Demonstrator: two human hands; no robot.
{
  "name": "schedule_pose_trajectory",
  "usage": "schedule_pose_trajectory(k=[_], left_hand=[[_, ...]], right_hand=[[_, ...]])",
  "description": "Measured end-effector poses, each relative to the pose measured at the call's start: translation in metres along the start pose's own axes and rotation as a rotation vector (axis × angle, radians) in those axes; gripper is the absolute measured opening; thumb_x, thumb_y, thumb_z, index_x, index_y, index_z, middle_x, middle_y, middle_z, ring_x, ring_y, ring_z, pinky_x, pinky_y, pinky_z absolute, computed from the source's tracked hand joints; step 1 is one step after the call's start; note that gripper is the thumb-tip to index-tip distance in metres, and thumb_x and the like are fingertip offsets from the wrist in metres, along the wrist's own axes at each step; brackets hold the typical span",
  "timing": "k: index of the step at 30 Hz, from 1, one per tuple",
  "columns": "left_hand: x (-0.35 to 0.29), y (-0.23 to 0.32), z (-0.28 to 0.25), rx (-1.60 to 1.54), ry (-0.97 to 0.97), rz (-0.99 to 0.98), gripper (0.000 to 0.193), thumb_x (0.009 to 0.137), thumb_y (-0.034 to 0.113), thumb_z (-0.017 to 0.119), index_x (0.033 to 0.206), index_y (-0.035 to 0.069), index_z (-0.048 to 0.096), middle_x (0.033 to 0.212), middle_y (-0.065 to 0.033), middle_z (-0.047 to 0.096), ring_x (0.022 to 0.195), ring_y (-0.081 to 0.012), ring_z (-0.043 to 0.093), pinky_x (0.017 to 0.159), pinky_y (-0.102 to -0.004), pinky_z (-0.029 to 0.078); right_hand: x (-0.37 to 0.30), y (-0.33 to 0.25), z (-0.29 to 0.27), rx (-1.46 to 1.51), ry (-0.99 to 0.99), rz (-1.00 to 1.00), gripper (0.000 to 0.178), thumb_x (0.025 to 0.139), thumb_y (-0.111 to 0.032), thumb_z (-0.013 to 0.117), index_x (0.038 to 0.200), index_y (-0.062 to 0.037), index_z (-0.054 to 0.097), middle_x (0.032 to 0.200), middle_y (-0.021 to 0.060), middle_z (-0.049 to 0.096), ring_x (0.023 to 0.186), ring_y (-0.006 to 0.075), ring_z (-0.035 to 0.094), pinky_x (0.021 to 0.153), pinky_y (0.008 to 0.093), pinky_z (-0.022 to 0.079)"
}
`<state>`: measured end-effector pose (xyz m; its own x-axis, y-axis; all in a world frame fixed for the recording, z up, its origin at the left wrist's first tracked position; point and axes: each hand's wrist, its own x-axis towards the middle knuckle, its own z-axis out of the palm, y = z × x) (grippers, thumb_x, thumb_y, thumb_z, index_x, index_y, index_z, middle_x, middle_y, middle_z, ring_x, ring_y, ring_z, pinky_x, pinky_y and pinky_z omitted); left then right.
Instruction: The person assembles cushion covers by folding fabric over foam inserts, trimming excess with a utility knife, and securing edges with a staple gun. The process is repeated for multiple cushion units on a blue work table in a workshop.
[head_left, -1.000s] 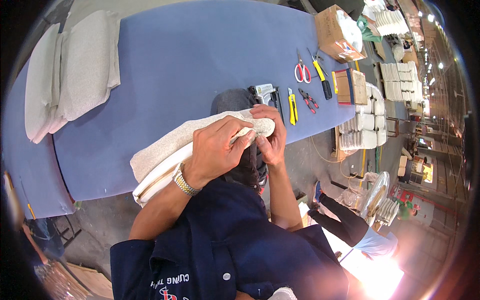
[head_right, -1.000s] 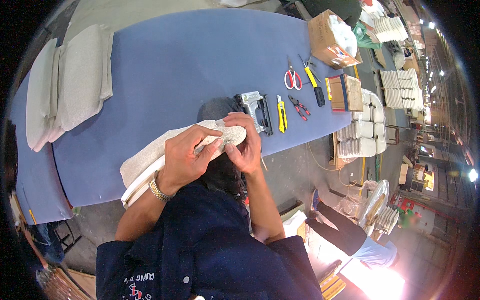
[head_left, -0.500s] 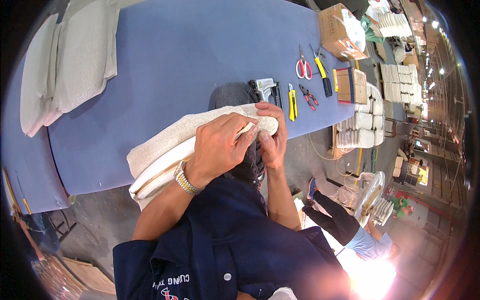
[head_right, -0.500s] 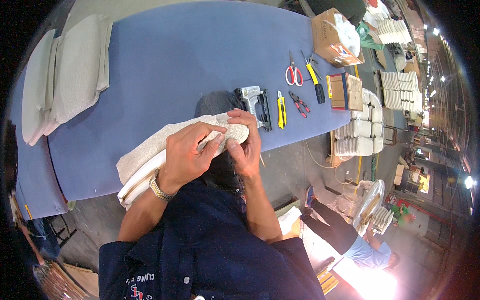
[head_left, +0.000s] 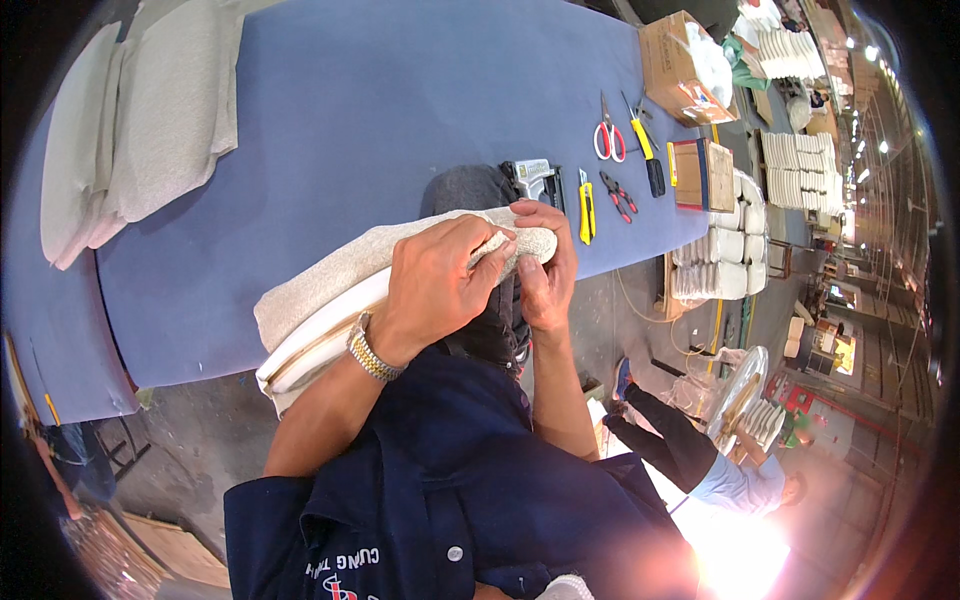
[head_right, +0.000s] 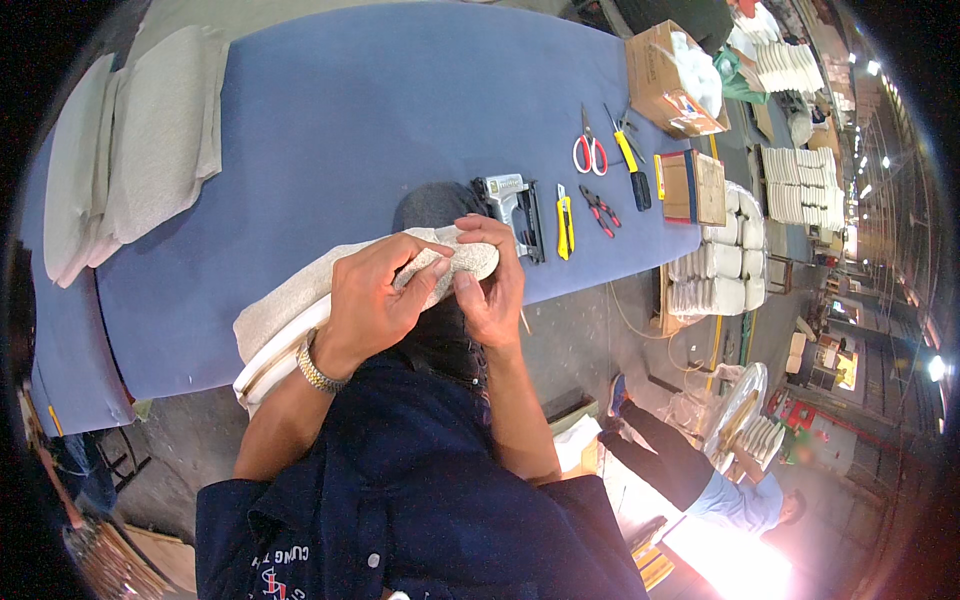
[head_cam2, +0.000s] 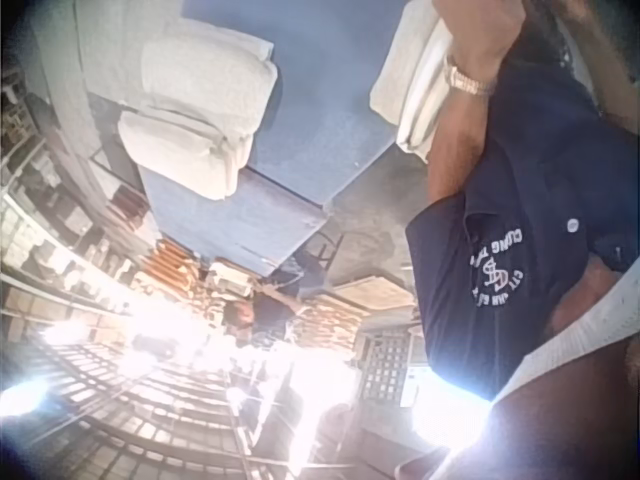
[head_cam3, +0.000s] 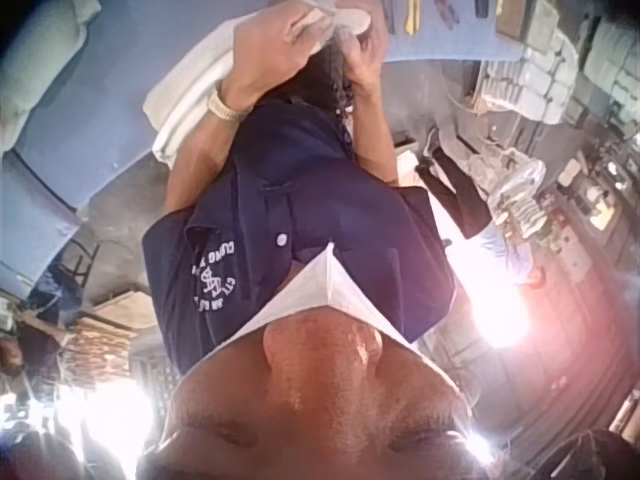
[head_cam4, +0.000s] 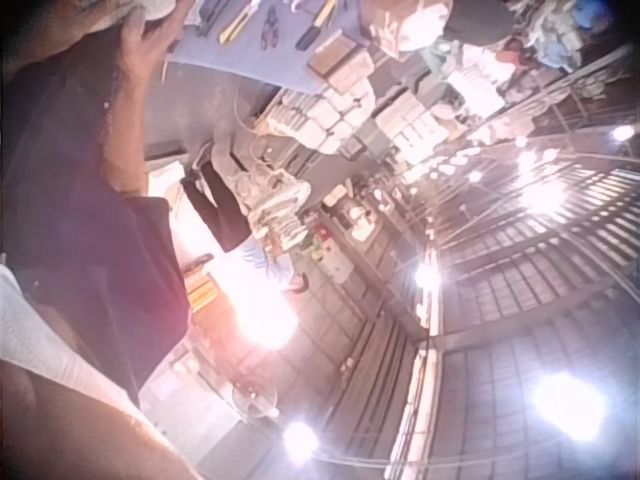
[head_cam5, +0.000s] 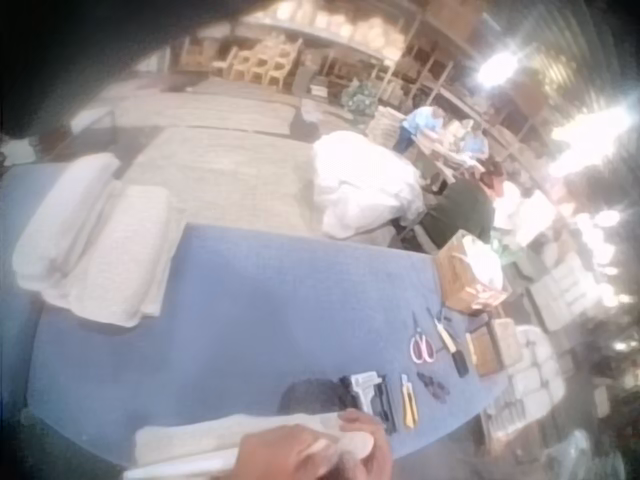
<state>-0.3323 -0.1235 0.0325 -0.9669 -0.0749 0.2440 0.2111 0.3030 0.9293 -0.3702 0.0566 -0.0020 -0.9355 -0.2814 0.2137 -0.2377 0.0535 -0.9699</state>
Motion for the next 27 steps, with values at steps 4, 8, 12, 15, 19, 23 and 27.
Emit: schedule_pose_trajectory(k=[4,8,12,15,19,23,27], left_hand=[[0.005,-0.006,-0.003,0.012,-0.018,-0.050,0.014,0.093,0.016,0.071,0.099,0.005,0.075,0.086,-0.0129,0.074,0.074,-0.0260,0.074,0.064,-0.0339,0.054],[0.015,-0.013,-0.008,-0.019,0.041,-0.025,0.023,0.093,0.023,0.072,0.084,0.003,0.064,0.072,-0.0143,0.064,0.061,-0.0316,0.063,0.056,-0.0382,0.047],[0.019,-0.015,-0.011,-0.009,0.050,-0.040,0.034,0.094,0.028,0.071,0.076,0.003,0.058,0.064,-0.0156,0.056,0.055,-0.0357,0.055,0.052,-0.0414,0.042],[0.020,-0.010,-0.017,0.019,-0.014,-0.081,0.027,0.096,0.024,0.070,0.084,0.000,0.064,0.075,-0.0156,0.067,0.062,-0.0310,0.061,0.060,-0.0376,0.049],[0.002,-0.014,-0.031,-0.326,0.061,-0.144,0.020,0.099,0.015,0.067,0.114,0.002,0.072,0.115,-0.0132,0.074,0.096,-0.0205,0.069,0.086,-0.0306,0.053],[-0.042,-0.033,-0.092,0.167,0.143,-0.080,0.027,0.098,0.018,0.071,0.117,-0.001,0.072,0.127,-0.0171,0.071,0.120,-0.0295,0.068,0.103,-0.0382,0.051],[-0.141,-0.100,-0.168,0.250,0.273,-0.572,0.033,0.103,0.022,0.065,0.127,0.000,0.070,0.130,-0.0162,0.070,0.120,-0.0255,0.067,0.105,-0.0391,0.050]], right_hand=[[0.004,-0.002,0.004,-0.015,0.011,-0.001,0.042,0.086,-0.025,0.068,0.118,0.0011,0.059,0.127,0.0184,0.057,0.120,0.0258,0.053,0.105,0.0416,0.041],[0.013,-0.005,0.012,-0.024,0.013,0.038,0.036,0.089,-0.020,0.066,0.117,0.0014,0.059,0.126,0.0169,0.057,0.117,0.0224,0.054,0.102,0.0376,0.043],[0.017,0.002,0.015,-0.049,0.023,-0.034,0.033,0.090,-0.018,0.066,0.116,0.0018,0.059,0.125,0.0157,0.058,0.113,0.0209,0.055,0.099,0.0354,0.044],[0.015,0.006,0.015,-0.065,0.070,-0.055,0.034,0.093,-0.024,0.063,0.113,0.0026,0.061,0.120,0.0162,0.061,0.110,0.0218,0.057,0.099,0.0357,0.044],[0.018,0.013,0.019,-0.072,0.102,-0.145,0.054,0.106,-0.044,0.042,0.110,0.0044,0.064,0.115,0.0184,0.064,0.107,0.0246,0.060,0.099,0.0381,0.044],[0.018,0.017,0.018,-0.126,0.132,-0.071,0.076,0.113,-0.051,0.016,0.110,0.0057,0.066,0.111,0.0184,0.068,0.101,0.0243,0.062,0.097,0.0366,0.045],[0.025,0.016,0.015,-0.172,0.127,-0.050,0.074,0.114,-0.047,0.016,0.109,0.0060,0.067,0.110,0.0183,0.069,0.101,0.0227,0.063,0.094,0.0356,0.046]])
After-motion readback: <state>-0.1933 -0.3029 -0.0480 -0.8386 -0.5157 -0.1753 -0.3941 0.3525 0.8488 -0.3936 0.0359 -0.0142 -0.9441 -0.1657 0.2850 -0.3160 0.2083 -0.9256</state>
